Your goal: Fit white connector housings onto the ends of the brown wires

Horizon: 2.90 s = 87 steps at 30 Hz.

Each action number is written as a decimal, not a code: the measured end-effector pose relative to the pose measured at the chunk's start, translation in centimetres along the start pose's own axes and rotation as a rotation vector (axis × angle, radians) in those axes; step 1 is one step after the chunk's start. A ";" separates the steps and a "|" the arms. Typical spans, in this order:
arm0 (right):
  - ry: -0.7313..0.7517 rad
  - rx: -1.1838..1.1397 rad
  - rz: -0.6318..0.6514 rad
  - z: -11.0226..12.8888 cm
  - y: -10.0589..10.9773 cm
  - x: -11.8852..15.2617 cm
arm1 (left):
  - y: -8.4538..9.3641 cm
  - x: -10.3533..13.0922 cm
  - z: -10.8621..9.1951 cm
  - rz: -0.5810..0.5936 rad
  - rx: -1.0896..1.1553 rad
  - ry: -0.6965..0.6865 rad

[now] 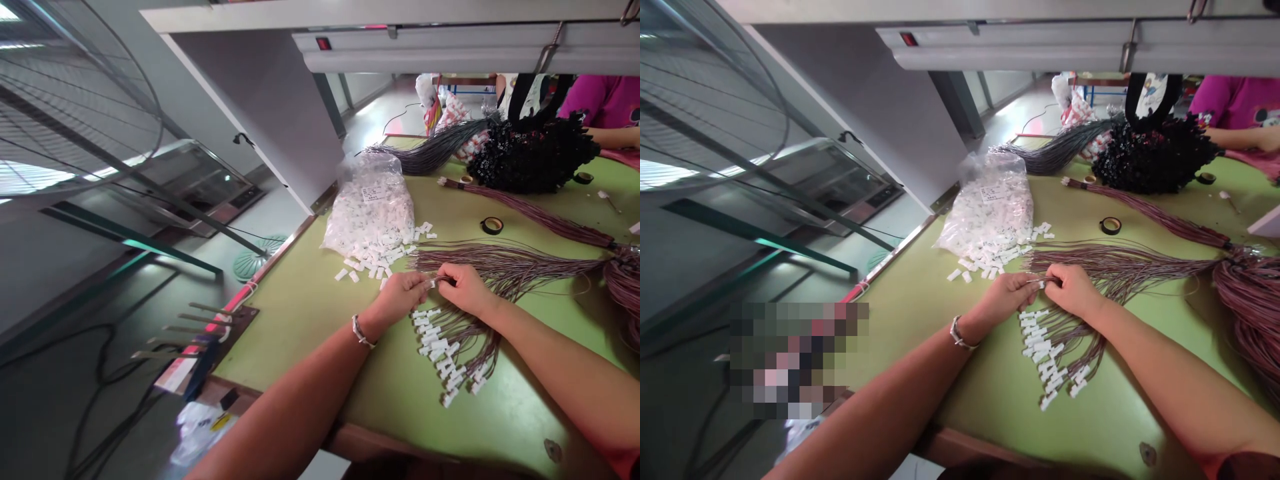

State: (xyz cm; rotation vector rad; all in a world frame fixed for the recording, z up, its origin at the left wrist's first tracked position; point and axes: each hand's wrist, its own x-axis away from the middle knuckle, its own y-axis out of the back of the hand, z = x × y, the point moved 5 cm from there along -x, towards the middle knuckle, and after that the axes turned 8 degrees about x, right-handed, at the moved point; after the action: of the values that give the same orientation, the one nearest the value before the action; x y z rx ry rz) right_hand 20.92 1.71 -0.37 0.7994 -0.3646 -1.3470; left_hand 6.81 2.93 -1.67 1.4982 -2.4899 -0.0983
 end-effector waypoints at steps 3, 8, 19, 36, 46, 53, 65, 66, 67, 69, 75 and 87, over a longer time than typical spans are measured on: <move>-0.003 0.028 -0.008 0.2 0.1 0.1 | 0.1 0.0 0.0 0.021 0.021 0.017; 0.035 0.088 -0.014 0.5 0.0 0.0 | -0.2 -0.1 -0.5 0.025 -0.039 -0.008; -0.047 -0.114 0.049 -0.2 0.6 -0.4 | 0.3 0.4 -0.5 -0.076 -0.219 -0.124; -0.284 -0.365 0.034 -0.8 0.3 -0.6 | 6.8 2.1 -3.3 -0.350 -0.783 0.073; -0.201 -0.241 -0.024 -0.7 -0.2 -0.7 | 5.5 1.7 -2.4 -0.147 -0.940 0.068; -0.257 -0.291 -0.021 -0.7 -0.7 -0.6 | 4.5 1.5 -2.8 -0.147 -0.241 -0.024; -0.195 -0.256 -0.052 0.0 0.0 -0.3 | 2.0 0.4 -0.5 -0.160 0.417 0.039; -0.196 -0.246 -0.050 0.0 -0.1 -0.2 | 2.0 0.4 -0.5 -0.161 0.414 0.039; -0.199 -0.239 -0.051 -0.1 -0.1 -0.2 | 2.1 0.5 -0.5 -0.161 0.400 0.039; -0.205 -0.240 -0.071 -0.1 0.0 -0.2 | 2.1 0.5 -0.6 -0.161 0.351 0.030; -0.190 -0.243 -0.083 0.2 0.5 -0.2 | 2.0 0.7 -0.8 -0.153 0.303 0.002; -0.182 -0.175 -0.047 -0.2 -0.4 -0.1 | 1.9 0.6 -1.0 -0.146 0.097 -0.094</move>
State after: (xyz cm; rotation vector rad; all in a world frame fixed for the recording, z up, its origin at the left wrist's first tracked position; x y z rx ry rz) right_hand 20.74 1.82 -0.79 0.5446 -0.3660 -1.4790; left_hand 5.13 3.32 -0.25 1.7525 -2.4868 -0.0758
